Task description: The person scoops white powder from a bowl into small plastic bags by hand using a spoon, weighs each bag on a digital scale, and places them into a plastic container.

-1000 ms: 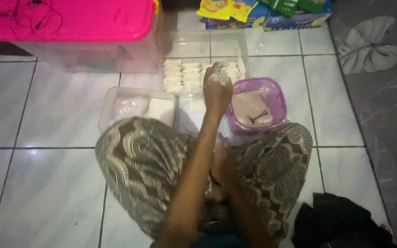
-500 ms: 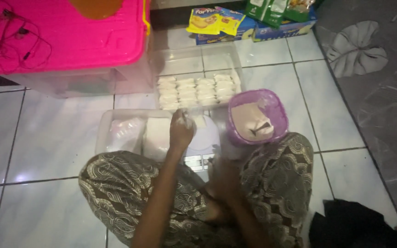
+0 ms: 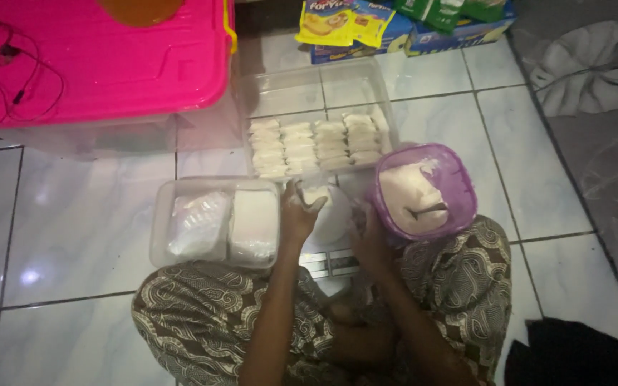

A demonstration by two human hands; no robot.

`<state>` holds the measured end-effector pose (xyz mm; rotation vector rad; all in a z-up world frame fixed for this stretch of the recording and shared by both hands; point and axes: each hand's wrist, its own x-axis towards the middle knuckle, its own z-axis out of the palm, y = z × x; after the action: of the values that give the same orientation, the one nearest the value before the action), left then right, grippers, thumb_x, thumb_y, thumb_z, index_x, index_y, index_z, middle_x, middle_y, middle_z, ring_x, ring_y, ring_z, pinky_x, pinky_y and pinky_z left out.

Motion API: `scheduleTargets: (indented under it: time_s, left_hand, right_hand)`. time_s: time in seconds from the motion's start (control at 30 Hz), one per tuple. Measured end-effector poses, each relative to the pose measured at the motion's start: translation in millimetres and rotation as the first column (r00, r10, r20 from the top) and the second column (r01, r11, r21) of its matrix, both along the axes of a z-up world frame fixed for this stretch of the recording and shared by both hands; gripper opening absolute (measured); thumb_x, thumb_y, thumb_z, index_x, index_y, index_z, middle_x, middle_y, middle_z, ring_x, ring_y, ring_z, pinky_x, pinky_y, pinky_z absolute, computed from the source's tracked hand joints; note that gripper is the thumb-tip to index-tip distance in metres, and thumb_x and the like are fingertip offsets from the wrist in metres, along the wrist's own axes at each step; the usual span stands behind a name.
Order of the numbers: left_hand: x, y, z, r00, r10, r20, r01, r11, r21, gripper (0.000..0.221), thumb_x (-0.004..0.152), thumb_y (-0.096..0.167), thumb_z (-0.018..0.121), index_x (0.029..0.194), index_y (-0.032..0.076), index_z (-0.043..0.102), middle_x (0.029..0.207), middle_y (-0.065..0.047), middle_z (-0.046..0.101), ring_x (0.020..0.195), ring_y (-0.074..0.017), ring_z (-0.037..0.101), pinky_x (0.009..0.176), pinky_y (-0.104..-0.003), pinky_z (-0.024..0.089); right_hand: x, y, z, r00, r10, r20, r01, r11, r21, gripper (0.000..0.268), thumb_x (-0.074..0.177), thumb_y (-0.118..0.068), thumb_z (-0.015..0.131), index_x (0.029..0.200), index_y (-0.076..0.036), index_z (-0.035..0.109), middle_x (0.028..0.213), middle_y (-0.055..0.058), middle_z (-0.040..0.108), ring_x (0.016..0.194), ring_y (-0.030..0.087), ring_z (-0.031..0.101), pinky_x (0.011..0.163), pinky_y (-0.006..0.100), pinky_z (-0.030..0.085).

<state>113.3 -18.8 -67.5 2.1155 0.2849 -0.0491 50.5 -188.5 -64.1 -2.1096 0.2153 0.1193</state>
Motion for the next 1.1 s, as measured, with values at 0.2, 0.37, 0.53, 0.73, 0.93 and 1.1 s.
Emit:
scheduleTargets:
  time_s: [0.2,0.37,0.53,0.73,0.93,1.1]
  left_hand:
    - [5.9,2.9,-3.6,0.986,-0.008,-0.167,0.003,1.0,-0.03,0.088,0.071,0.035,0.092,0.138,0.011,0.04,0.137,-0.022,0.053,0.134,-0.0412,0.052,0.113,-0.049,0.046]
    - [6.2,5.1,10.2,0.978,-0.045,-0.203,0.033,0.998,-0.062,0.097,0.069,0.031,0.093,0.145,0.009,0.037,0.141,-0.022,0.051,0.138,-0.0404,0.048,0.117,-0.049,0.042]
    - [2.4,3.2,19.9,0.986,-0.112,-0.125,0.1,0.99,-0.099,0.098,0.07,0.025,0.093,0.15,0.007,0.04,0.142,-0.02,0.055,0.141,-0.0375,0.045,0.122,-0.047,0.037]
    - [0.6,4.6,17.2,0.959,-0.284,0.029,0.284,0.959,-0.019,0.089,0.069,0.021,0.092,0.146,0.004,0.049,0.146,-0.018,0.054,0.144,-0.0355,0.042,0.123,-0.045,0.033]
    - [1.3,-2.9,7.7,0.93,-0.346,-0.125,0.343,0.938,-0.041,0.085,0.077,0.023,0.087,0.151,0.013,0.046,0.138,-0.014,0.059,0.139,-0.0317,0.05,0.118,-0.045,0.041]
    - [-4.7,-2.5,38.0,0.9,-0.388,-0.196,0.38,0.922,-0.082,0.081,0.079,0.025,0.085,0.149,0.014,0.048,0.138,-0.013,0.06,0.137,-0.0298,0.052,0.115,-0.042,0.044]
  right_hand:
    - [11.9,12.0,-1.2,0.996,-0.081,0.032,0.078,0.994,0.08,0.055,0.099,-0.022,0.058,0.147,-0.003,0.04,0.142,0.024,0.049,0.138,0.039,0.047,0.113,0.054,0.039]
    - [23.1,15.1,-13.0,0.996,-0.092,0.005,0.09,0.987,0.133,0.06,0.1,-0.024,0.058,0.151,-0.004,0.035,0.145,0.024,0.046,0.139,0.04,0.044,0.114,0.054,0.038]
    - [17.8,26.0,14.2,0.992,-0.115,-0.055,0.123,0.976,0.18,0.064,0.096,-0.023,0.059,0.152,-0.003,0.034,0.143,0.025,0.048,0.131,0.038,0.053,0.11,0.053,0.044]
    - [15.8,21.1,-20.0,0.99,-0.139,0.026,0.133,0.977,0.165,0.067,0.085,-0.009,0.061,0.149,-0.007,0.043,0.137,0.023,0.054,0.127,0.038,0.056,0.105,0.047,0.047]
    - [12.7,16.6,-66.1,0.977,-0.022,0.211,0.005,0.996,0.084,0.059,0.075,-0.009,0.07,0.132,-0.004,0.054,0.116,0.018,0.058,0.113,0.036,0.059,0.105,0.049,0.042]
    - [12.3,5.8,-111.5,0.933,-0.013,0.359,0.023,0.999,-0.025,0.052,0.085,-0.022,0.076,0.13,-0.005,0.058,0.114,0.02,0.06,0.112,0.038,0.061,0.102,0.046,0.044]
